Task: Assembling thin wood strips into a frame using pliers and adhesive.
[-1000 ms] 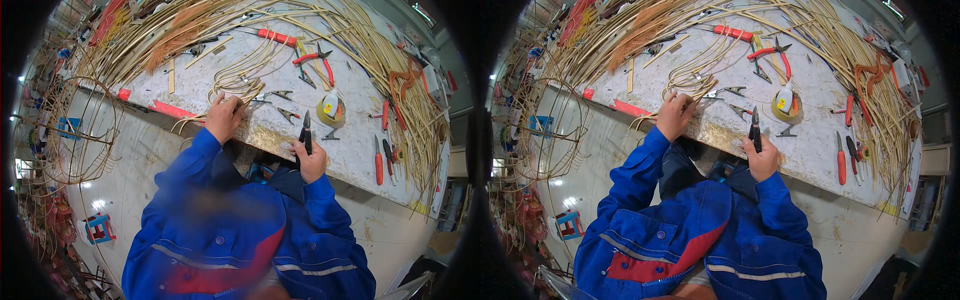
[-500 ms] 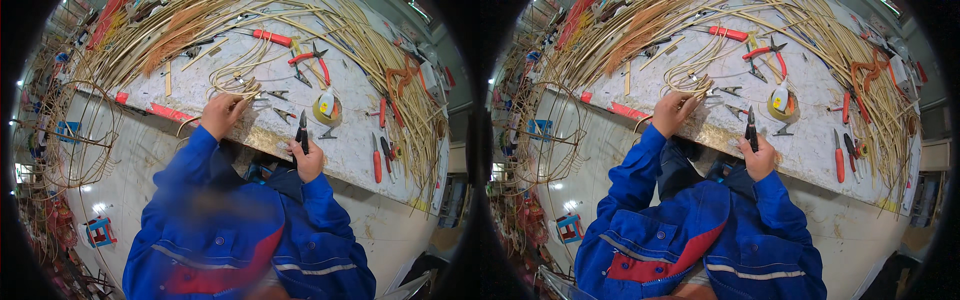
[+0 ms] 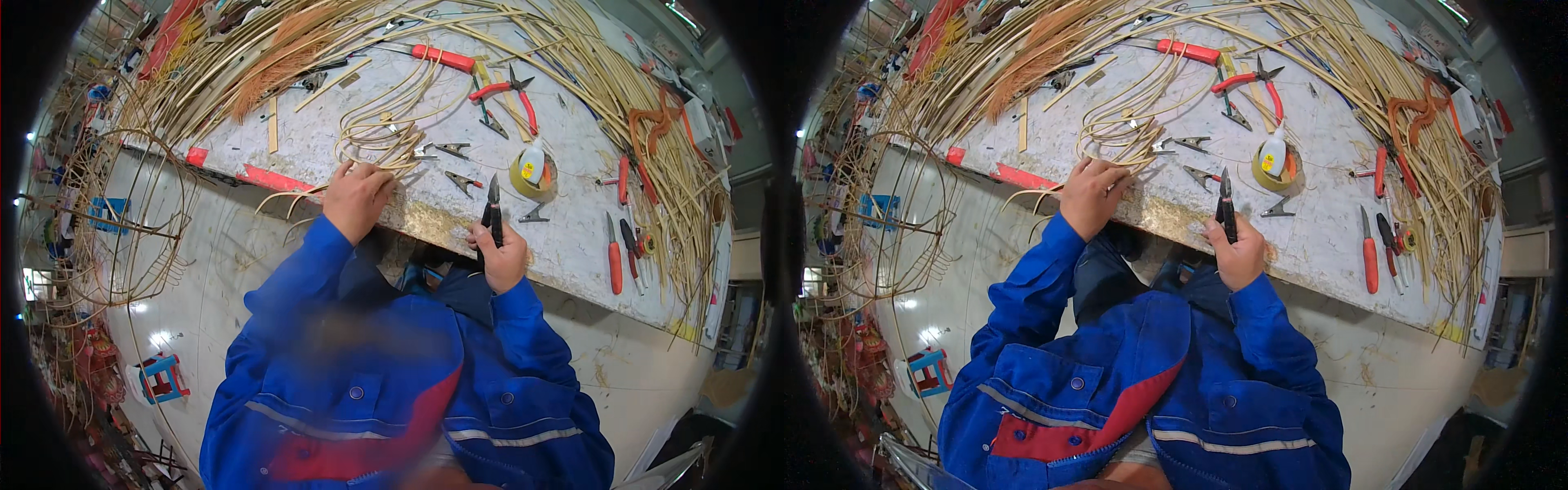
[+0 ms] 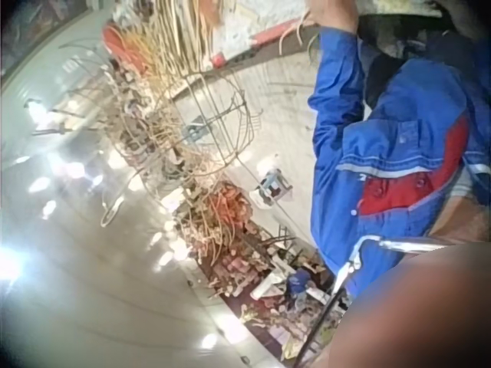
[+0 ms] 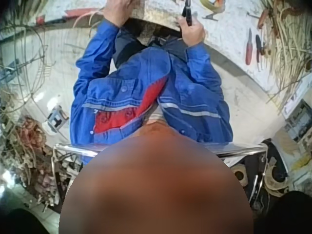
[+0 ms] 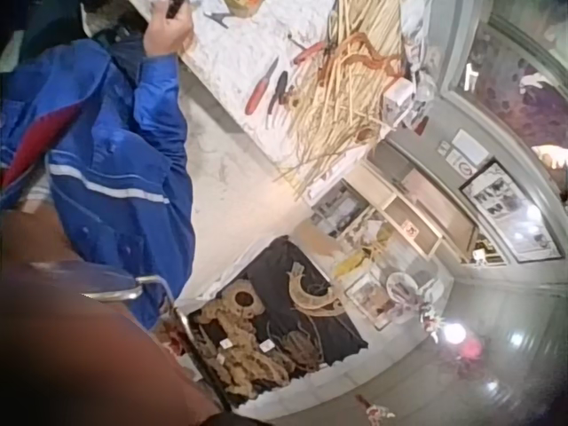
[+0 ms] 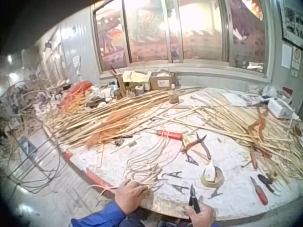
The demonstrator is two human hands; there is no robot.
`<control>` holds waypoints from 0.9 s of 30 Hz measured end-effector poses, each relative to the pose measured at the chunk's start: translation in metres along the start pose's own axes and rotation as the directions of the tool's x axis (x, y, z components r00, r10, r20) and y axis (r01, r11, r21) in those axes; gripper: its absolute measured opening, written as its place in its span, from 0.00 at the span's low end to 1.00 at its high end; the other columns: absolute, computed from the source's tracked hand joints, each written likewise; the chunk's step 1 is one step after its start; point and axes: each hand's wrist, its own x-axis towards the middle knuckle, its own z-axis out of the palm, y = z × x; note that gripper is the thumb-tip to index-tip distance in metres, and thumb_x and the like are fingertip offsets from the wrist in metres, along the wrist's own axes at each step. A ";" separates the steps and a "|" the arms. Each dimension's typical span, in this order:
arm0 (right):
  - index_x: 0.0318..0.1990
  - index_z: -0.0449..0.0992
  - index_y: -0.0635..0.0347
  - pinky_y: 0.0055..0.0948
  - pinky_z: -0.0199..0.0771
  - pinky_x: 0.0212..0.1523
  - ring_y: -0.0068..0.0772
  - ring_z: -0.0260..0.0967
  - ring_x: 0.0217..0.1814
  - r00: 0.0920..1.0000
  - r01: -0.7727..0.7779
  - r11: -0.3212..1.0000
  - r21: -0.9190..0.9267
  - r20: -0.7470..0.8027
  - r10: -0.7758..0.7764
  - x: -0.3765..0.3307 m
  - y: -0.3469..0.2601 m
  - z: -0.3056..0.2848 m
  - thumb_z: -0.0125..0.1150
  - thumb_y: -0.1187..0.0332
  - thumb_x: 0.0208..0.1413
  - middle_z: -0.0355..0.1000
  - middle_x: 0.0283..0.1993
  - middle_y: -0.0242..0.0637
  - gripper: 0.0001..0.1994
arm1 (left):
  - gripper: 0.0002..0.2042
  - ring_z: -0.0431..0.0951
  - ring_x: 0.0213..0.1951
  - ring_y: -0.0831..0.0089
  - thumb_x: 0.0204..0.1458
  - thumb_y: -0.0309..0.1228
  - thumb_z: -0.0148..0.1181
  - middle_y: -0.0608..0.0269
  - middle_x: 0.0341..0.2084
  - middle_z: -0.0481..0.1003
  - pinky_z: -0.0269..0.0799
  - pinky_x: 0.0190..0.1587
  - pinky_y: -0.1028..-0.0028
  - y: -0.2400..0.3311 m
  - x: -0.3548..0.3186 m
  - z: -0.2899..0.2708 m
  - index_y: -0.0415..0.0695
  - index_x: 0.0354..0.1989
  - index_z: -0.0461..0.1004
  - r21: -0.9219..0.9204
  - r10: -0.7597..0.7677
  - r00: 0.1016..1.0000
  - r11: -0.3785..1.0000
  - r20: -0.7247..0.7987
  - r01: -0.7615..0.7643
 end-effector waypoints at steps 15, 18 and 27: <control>0.49 0.74 0.67 0.31 0.77 0.52 0.37 0.77 0.56 0.818 -0.509 0.749 0.424 0.510 0.268 -0.023 -0.059 0.031 0.55 0.62 0.71 0.76 0.57 0.51 0.14 | 0.09 0.82 0.34 0.66 0.49 0.25 0.72 0.64 0.30 0.81 0.65 0.65 0.49 0.057 -0.023 -0.026 0.47 0.40 0.83 0.031 -0.002 0.979 0.999 -0.206 0.008; 0.48 0.73 0.67 0.33 0.78 0.54 0.39 0.77 0.57 0.766 -0.600 0.641 0.479 0.575 0.287 -0.023 -0.059 0.035 0.54 0.62 0.71 0.75 0.58 0.53 0.14 | 0.10 0.82 0.34 0.66 0.49 0.25 0.72 0.64 0.30 0.81 0.65 0.65 0.50 0.059 -0.025 -0.025 0.47 0.40 0.83 0.024 0.000 0.976 1.000 -0.220 0.005; 0.46 0.73 0.67 0.37 0.79 0.56 0.43 0.77 0.56 0.735 -0.647 0.577 0.498 0.611 0.295 -0.020 -0.059 0.032 0.53 0.61 0.72 0.75 0.55 0.55 0.14 | 0.10 0.81 0.33 0.66 0.48 0.25 0.73 0.64 0.30 0.81 0.63 0.67 0.52 0.064 -0.027 -0.028 0.46 0.40 0.84 0.026 0.000 0.977 1.000 -0.215 0.006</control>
